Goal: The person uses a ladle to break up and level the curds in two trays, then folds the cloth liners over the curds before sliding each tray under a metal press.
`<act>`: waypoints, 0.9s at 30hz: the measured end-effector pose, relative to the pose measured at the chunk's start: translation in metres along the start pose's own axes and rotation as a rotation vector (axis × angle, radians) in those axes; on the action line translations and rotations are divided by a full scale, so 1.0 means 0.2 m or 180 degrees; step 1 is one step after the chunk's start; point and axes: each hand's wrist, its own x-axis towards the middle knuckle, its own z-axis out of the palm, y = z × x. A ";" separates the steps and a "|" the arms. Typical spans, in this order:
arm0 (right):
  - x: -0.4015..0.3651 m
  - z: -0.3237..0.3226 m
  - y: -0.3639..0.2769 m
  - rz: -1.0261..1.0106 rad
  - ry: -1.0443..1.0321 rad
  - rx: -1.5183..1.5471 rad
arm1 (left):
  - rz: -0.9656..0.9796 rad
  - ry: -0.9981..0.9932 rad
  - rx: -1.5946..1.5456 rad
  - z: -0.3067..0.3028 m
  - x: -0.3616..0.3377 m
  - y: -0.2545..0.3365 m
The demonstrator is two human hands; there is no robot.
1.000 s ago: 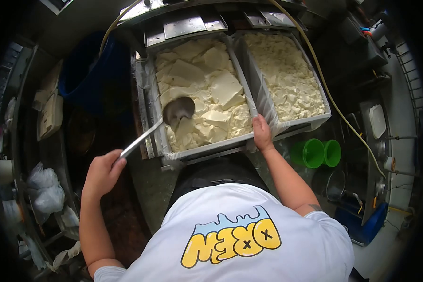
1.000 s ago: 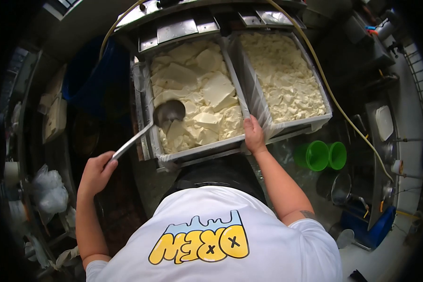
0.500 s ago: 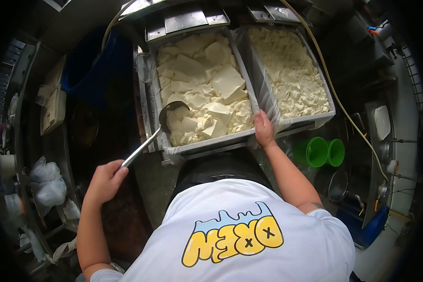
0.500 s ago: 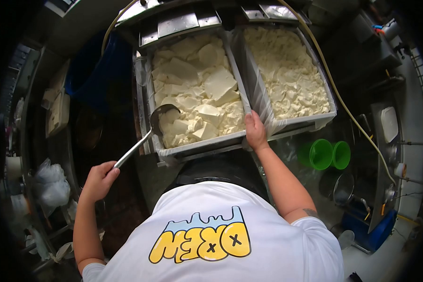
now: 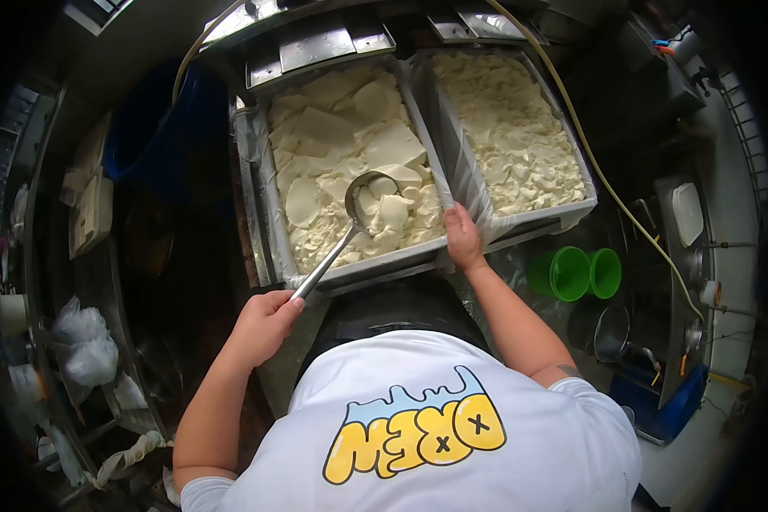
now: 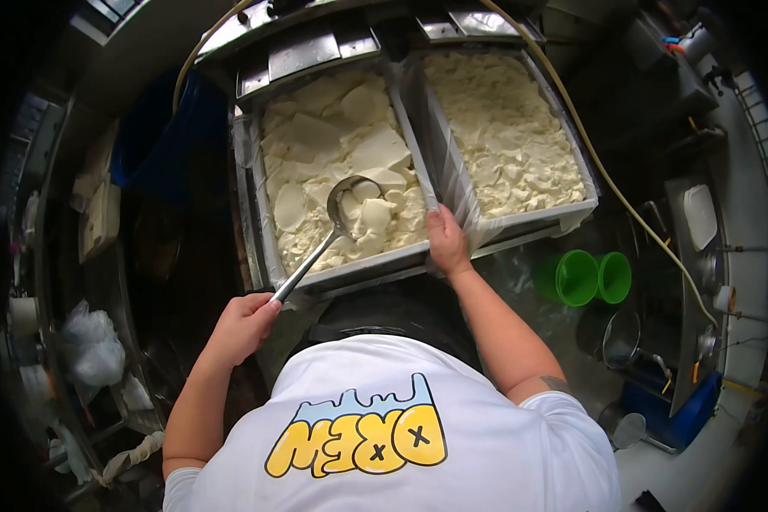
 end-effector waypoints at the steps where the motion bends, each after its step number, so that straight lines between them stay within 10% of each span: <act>1: 0.00 0.00 0.03 -0.0010 0.0027 -0.0006 | -0.0338 -0.0185 -0.0572 0.01 0.02 0.01; 8: -0.02 0.00 0.00 0.0068 0.0123 0.0060 | -0.0379 -0.0020 -0.1479 -0.06 -0.10 -0.01; 24: -0.03 -0.02 -0.01 -0.0049 0.0192 0.0236 | 0.0787 -0.0388 -0.0064 0.46 0.48 0.79; 27: -0.04 -0.04 -0.05 -0.0044 0.0057 0.0323 | 0.2090 0.0299 0.1316 0.60 0.88 0.88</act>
